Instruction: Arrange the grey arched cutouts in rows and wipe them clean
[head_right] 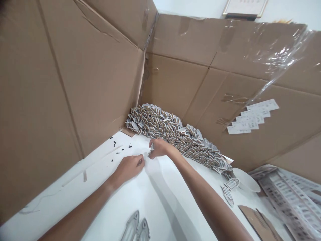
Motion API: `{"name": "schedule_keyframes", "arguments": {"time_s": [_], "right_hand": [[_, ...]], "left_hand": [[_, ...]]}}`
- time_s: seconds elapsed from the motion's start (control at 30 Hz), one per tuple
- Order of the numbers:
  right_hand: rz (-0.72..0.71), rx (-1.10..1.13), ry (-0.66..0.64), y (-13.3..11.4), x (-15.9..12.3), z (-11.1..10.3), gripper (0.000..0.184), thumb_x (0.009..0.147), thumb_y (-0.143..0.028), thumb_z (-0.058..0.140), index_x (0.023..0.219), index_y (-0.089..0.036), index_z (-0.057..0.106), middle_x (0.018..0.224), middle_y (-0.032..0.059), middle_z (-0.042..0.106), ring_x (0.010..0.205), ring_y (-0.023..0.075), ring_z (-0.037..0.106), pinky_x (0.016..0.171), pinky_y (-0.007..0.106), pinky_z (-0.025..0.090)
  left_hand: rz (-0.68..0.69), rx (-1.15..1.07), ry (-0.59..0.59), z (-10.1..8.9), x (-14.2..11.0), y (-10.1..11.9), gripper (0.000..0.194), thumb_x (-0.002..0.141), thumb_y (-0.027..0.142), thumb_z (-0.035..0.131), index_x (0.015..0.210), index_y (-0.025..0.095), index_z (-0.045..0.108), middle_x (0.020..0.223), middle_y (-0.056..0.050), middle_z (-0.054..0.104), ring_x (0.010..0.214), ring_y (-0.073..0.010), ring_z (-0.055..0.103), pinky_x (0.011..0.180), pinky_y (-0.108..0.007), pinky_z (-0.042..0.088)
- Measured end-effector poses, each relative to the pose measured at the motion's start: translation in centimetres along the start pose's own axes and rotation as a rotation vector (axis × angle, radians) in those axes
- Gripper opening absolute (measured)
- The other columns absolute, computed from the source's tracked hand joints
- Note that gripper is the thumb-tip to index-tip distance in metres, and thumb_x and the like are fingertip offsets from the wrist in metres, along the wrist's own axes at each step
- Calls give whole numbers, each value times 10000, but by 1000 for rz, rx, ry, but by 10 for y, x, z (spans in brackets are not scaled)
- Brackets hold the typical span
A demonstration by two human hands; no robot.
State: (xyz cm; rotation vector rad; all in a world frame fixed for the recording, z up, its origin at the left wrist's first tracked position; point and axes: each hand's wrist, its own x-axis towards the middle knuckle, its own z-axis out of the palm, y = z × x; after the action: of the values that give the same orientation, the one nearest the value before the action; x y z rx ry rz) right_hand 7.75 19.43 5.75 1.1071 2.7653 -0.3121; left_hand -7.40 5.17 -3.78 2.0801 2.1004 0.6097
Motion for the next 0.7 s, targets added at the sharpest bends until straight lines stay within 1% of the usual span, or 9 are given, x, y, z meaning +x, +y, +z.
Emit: {"name": "schedule_keyframes", "arguments": {"time_s": [0.1,0.2,0.3,0.4,0.47,0.57,0.63,0.7], "right_hand": [[-87,-52,117,-27,34,-27,625,715,-388,904,1285,-224,709,1089,70,794,1062,276,737,824,283,522],[-188,-131,217,-66,74,-41,635,770,-431,864,1338,-223,673,1151,92,790,1096,280,739,840,288,531],[-216,-200,262,-104,112,-39,674,772,-450,858,1365,-204,651,1234,144,766,1092,311,750,823,319,553],[-208,-213,295,-132,142,-29,646,781,-441,851,1333,-169,654,1227,181,760,1045,324,765,787,343,574],[-198,-222,314,-141,158,-22,627,773,-407,859,1298,-131,659,1201,203,761,1060,341,759,800,360,587],[-201,-230,343,-141,174,-13,653,756,-376,873,1295,-87,645,1201,222,743,1152,369,722,867,386,595],[-218,-224,365,-135,179,-10,656,779,-401,862,1311,-95,632,1282,220,699,1213,365,691,903,385,590],[-228,-211,386,-127,182,-7,619,825,-441,836,1314,-127,622,1391,209,627,1246,346,674,933,375,581]], "left_hand": [[-2,-9,-5,2,1,-2,271,1046,343,432,1004,237,677,915,-78,775,862,-288,753,728,-347,451],[13,-16,-19,5,2,-4,272,1055,347,415,1034,236,662,894,-65,771,839,-272,752,723,-342,455],[19,-18,-22,8,2,-5,284,1064,334,384,1039,233,649,902,-60,772,851,-251,754,748,-339,471],[15,-15,-35,11,5,-7,300,1056,325,375,999,227,653,865,-80,760,840,-257,754,749,-353,491],[12,-19,-57,12,8,-8,289,1044,334,401,975,235,663,861,-88,758,827,-266,753,734,-368,501],[2,-33,-93,12,11,-9,285,1037,341,416,991,239,678,867,-108,761,829,-282,755,734,-391,511],[12,-59,-102,11,11,-9,289,1039,323,401,1042,239,678,895,-114,765,852,-286,756,745,-395,511],[26,-78,-99,9,10,-8,293,1042,311,390,1085,237,671,926,-112,770,863,-286,756,739,-387,501]]}}
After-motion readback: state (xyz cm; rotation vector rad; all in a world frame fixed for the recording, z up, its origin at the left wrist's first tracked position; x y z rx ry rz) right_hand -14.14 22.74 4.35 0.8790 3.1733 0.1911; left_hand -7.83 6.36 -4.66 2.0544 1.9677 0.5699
